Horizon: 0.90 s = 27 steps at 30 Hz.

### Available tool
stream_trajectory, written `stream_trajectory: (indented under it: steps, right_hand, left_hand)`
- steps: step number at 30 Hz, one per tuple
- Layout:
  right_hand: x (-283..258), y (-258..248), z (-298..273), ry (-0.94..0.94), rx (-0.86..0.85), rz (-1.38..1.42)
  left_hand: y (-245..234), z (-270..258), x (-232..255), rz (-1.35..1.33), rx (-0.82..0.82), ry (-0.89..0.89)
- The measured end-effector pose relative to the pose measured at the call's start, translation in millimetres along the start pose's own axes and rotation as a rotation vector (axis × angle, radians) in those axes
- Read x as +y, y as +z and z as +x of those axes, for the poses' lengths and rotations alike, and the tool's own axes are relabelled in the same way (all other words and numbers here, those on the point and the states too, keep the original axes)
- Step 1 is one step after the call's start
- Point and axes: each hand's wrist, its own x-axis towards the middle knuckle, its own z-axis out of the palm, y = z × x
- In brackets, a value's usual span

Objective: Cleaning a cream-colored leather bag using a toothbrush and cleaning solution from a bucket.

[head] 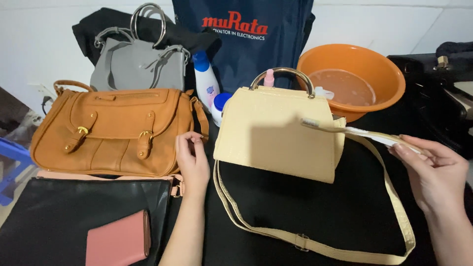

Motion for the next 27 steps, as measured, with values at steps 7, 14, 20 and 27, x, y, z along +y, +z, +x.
stream_trajectory:
  steps: [7,14,20,27]
  right_hand:
    - [6,-5,6,0.057,0.036,0.080]
    - [8,-6,8,0.079,0.054,0.073]
    - [-3,-1,4,0.062,0.013,0.065]
    - [-6,3,2,0.056,0.013,0.029]
  left_hand:
    - [0,0,1,-0.012,-0.005,-0.038]
    - [1,-1,-1,-0.022,-0.018,-0.065]
    - [3,-1,-5,-0.038,0.000,-0.040]
    - [4,-1,-3,-0.053,0.010,-0.052]
